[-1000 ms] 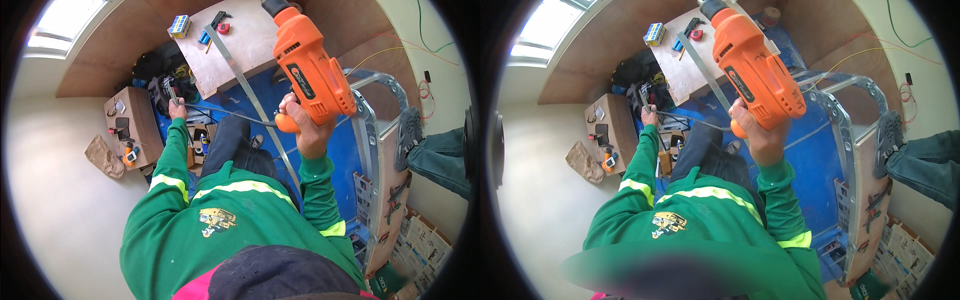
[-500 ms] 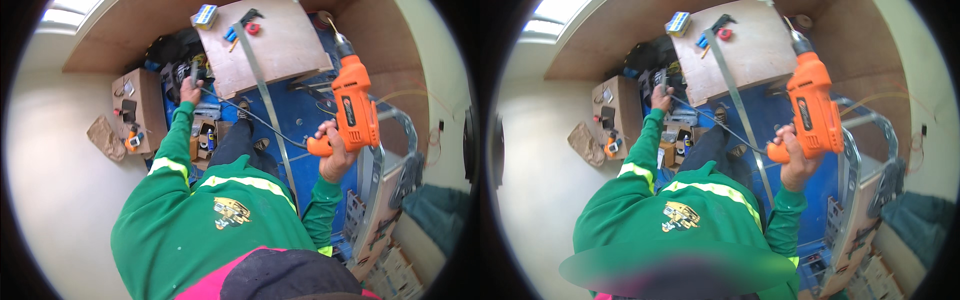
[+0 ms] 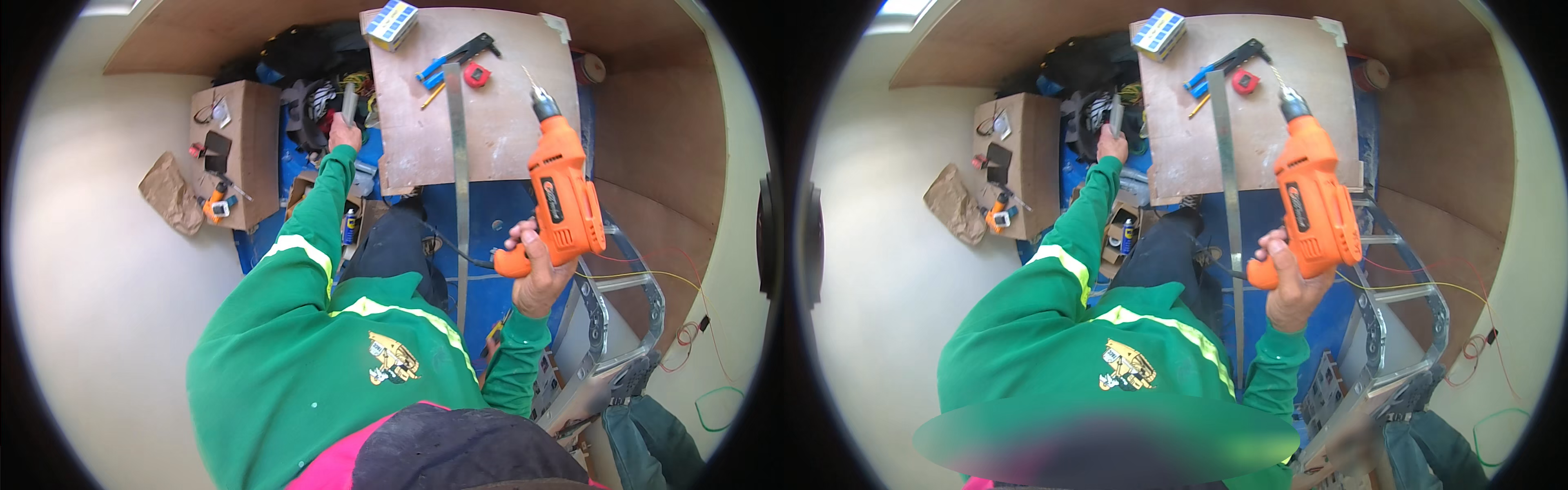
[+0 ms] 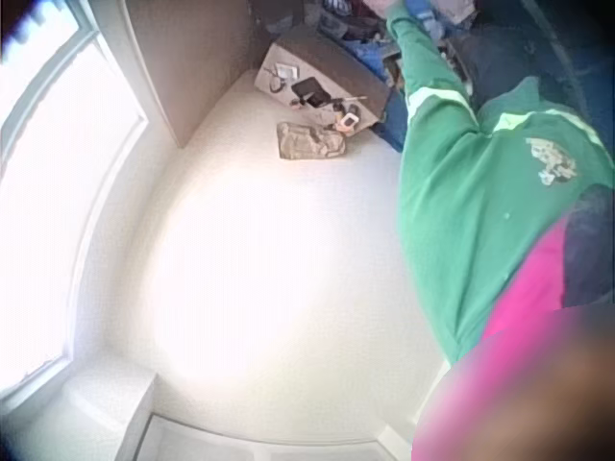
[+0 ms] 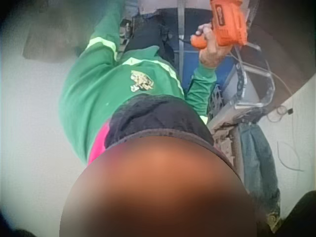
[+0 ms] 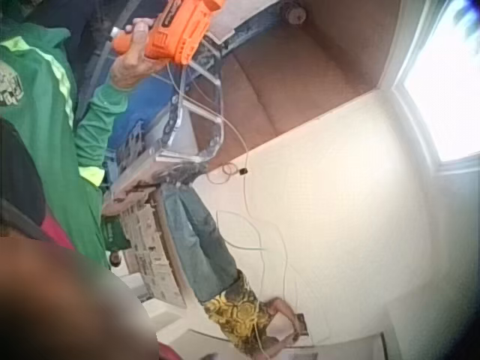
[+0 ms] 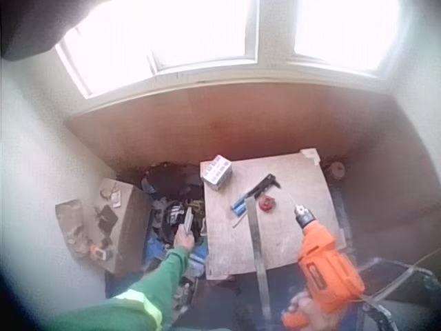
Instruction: The person cuts a metal strip with tin snips, then uses a cordless drill to make holes in the strip. They place the drill and cut pieces on a workbench, walk across the room, and pick up a yellow toolbox.
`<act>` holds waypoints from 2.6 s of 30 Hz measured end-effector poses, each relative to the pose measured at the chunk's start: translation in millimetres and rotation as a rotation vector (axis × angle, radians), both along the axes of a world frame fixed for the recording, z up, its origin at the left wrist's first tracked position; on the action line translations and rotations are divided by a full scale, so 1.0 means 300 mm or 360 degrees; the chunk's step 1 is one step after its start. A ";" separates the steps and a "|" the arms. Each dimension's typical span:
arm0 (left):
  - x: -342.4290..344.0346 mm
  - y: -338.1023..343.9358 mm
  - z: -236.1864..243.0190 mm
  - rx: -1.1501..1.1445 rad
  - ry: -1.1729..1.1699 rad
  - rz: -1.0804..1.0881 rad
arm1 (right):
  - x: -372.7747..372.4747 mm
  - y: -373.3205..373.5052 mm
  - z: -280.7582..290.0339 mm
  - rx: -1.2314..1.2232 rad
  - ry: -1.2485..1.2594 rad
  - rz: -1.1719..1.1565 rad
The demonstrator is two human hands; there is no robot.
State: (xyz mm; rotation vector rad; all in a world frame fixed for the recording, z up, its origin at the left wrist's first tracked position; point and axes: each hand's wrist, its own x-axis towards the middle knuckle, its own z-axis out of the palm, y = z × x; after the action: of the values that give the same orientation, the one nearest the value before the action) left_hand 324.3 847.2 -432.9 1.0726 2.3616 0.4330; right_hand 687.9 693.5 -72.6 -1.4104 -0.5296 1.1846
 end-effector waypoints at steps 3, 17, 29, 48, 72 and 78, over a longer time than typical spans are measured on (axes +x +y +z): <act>0.117 0.188 0.020 0.0174 -0.0182 0.0275 | -0.034 0.128 0.030 0.0087 0.0090 0.0043; 0.341 0.396 -0.040 -0.0019 0.0072 0.0396 | -0.114 0.487 0.420 0.0341 -0.0041 -0.0161; 0.307 0.417 0.010 -0.0285 -0.0058 0.0252 | -0.102 0.529 0.690 0.0240 -0.0323 -0.0174; 0.293 0.406 -0.013 -0.0133 -0.0115 0.0182 | -0.206 0.378 0.932 0.0405 -0.0443 -0.0269; 0.170 0.330 -0.039 -0.0217 -0.0594 0.0076 | -0.156 0.661 0.603 -0.0135 -0.0586 0.0787; 0.243 0.101 0.030 -0.0208 -0.0451 0.0034 | 0.052 0.828 0.406 -0.0186 -0.0397 0.0926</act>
State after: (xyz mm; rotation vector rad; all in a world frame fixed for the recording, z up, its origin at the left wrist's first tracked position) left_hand 397.2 877.4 -424.0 0.8654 2.1204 0.4030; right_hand 703.4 941.8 49.1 -1.5671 -1.1152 1.5197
